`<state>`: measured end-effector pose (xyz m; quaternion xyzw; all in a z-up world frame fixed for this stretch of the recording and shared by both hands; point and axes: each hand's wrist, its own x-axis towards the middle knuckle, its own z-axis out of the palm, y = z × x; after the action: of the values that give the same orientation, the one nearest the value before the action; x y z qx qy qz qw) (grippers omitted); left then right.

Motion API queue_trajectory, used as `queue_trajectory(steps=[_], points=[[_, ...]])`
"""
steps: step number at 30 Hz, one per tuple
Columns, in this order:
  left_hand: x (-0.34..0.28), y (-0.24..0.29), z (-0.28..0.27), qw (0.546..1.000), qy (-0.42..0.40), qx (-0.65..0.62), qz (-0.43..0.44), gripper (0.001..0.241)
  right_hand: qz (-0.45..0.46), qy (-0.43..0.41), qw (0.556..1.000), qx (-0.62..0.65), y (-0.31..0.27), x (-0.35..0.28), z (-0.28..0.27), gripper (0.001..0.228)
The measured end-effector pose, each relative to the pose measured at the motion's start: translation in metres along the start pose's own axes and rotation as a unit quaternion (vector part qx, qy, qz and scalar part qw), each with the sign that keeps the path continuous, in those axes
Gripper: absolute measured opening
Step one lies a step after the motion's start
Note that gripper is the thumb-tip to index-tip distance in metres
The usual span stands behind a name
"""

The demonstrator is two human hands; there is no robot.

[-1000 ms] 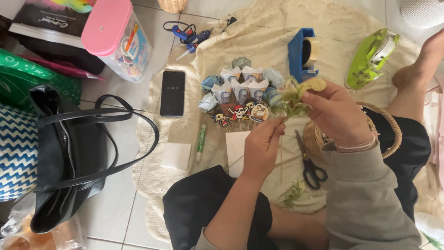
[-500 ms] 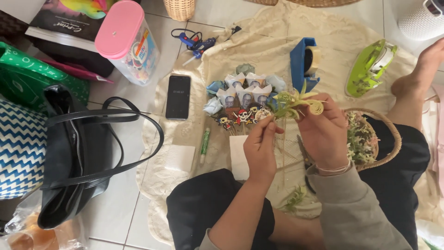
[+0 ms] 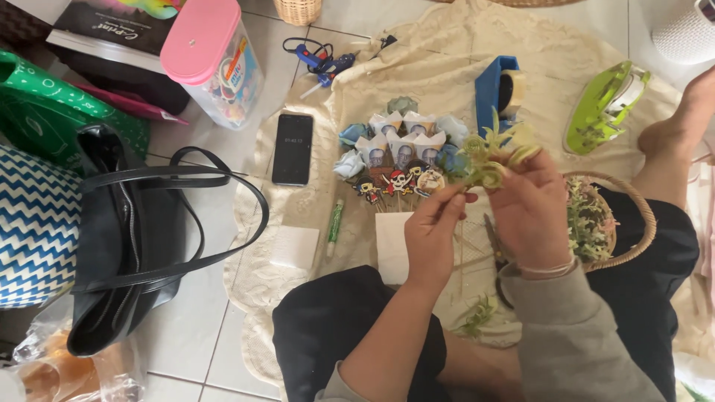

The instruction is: Arranging artificial flowers and decorative elements to create a bouquet

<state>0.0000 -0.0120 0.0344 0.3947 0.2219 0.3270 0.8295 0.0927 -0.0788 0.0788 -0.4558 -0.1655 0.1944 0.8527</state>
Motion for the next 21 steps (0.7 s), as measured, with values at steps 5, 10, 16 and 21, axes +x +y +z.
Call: queue_trajectory(steps=[5, 10, 16, 21], points=[[-0.005, 0.007, 0.007, 0.997, -0.021, 0.040, 0.057, 0.016, 0.018, -0.009, 0.989, -0.148, -0.026, 0.012, 0.002, 0.037], [-0.006, 0.002, 0.005, 0.995, -0.023, 0.060, 0.071, 0.016, 0.056, 0.069, 0.991, -0.098, -0.020, 0.011, -0.002, 0.007], [-0.008, -0.003, 0.007, 0.998, -0.003, 0.032, 0.055, 0.016, 0.064, 0.058, 0.993, -0.085, -0.013, 0.017, -0.021, 0.012], [-0.002, -0.015, 0.001, 0.999, 0.032, -0.029, 0.014, 0.017, -0.006, -0.059, 0.989, -0.134, -0.019, 0.008, -0.003, 0.022]])
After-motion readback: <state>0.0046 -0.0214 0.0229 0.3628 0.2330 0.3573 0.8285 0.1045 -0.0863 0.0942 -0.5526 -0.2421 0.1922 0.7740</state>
